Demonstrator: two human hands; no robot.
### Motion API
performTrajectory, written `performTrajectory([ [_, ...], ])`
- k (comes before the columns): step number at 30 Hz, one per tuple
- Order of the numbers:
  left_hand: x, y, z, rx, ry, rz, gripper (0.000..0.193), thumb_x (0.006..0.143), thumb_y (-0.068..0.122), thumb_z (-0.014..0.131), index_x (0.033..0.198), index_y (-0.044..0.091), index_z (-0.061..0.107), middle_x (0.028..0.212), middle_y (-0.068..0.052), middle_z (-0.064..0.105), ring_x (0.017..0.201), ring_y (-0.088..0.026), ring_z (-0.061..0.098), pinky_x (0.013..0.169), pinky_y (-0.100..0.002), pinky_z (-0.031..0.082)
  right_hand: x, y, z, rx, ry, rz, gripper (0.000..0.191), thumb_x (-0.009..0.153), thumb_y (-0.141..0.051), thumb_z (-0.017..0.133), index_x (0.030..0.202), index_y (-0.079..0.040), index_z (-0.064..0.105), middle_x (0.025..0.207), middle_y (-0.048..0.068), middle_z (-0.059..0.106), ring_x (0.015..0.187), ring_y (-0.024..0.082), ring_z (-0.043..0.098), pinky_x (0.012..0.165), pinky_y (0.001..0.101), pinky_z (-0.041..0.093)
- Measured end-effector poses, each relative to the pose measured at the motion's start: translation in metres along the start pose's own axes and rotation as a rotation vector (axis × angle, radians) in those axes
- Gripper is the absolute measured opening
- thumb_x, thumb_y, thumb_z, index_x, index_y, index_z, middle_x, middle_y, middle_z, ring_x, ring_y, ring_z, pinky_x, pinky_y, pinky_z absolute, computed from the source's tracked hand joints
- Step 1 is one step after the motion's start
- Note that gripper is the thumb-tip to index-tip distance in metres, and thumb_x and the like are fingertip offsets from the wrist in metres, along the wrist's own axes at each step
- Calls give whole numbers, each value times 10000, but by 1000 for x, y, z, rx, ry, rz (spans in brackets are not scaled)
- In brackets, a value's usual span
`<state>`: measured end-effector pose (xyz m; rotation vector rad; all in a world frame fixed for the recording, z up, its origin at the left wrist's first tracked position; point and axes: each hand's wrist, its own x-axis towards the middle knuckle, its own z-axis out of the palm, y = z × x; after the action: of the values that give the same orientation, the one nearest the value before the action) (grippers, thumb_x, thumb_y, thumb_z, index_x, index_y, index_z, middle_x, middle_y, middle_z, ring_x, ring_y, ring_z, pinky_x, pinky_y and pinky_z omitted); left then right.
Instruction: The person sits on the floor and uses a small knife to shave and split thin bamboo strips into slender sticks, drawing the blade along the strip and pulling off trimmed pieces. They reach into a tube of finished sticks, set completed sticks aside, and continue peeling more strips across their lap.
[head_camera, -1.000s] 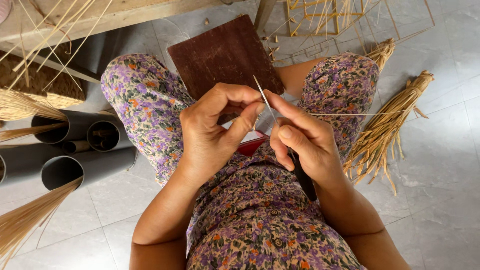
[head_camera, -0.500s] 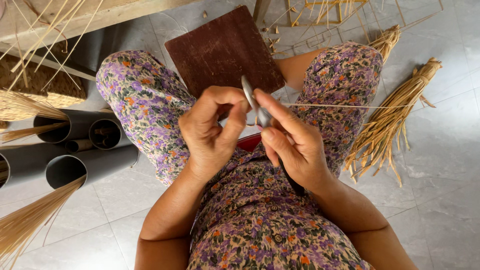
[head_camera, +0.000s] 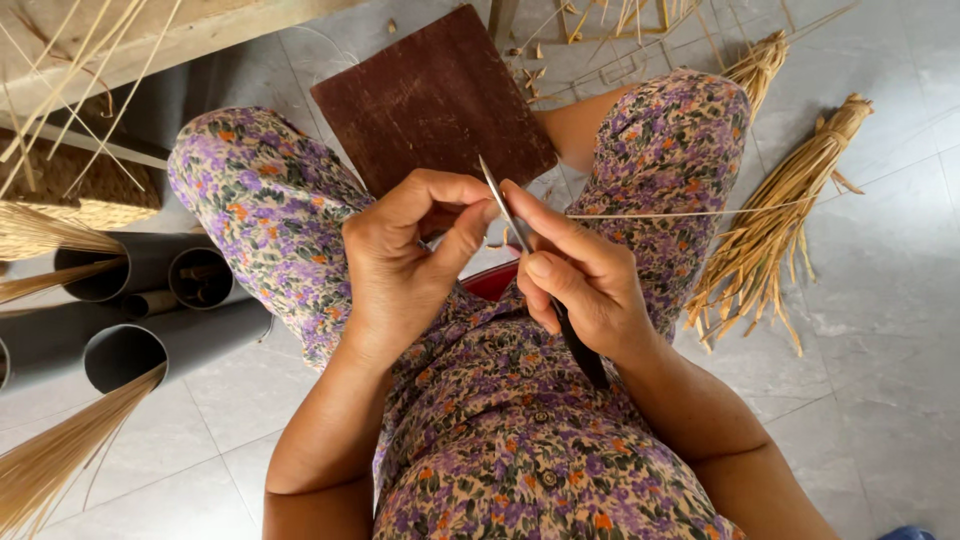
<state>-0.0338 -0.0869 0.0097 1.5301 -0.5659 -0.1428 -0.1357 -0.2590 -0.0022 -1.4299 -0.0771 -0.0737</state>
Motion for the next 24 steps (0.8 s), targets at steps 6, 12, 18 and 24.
performTrajectory([
  [6,-1,-7,6,-21,8,53,52,1033,-31,688,1078,-19,664,1026,-20,710,943,-69,710,871,-228,612,1,-3,4,0,-18,13,544,1134,-167,495,1616,2,307,738,-11,522,548,47,481,508,213,422],
  [12,-6,-15,8,-155,42,19,38,1059,-51,647,1076,-18,640,1017,-15,682,894,-47,670,873,-219,591,1,-3,7,-15,-4,60,530,1122,-188,517,1579,1,325,736,-14,515,553,47,485,504,207,407],
  [18,-9,-15,12,-123,76,68,49,1055,-65,635,1066,-17,629,1038,-25,664,902,-47,661,857,-204,589,1,-8,10,-13,5,61,502,1120,-163,530,1565,-11,353,756,-10,519,574,47,494,514,203,409],
  [24,-8,-13,9,17,47,139,78,1010,-63,677,1044,-3,640,985,-15,664,837,-37,637,757,-178,546,4,-19,12,-90,37,64,482,1113,-140,531,1552,-21,373,779,-11,563,568,36,493,506,187,400],
])
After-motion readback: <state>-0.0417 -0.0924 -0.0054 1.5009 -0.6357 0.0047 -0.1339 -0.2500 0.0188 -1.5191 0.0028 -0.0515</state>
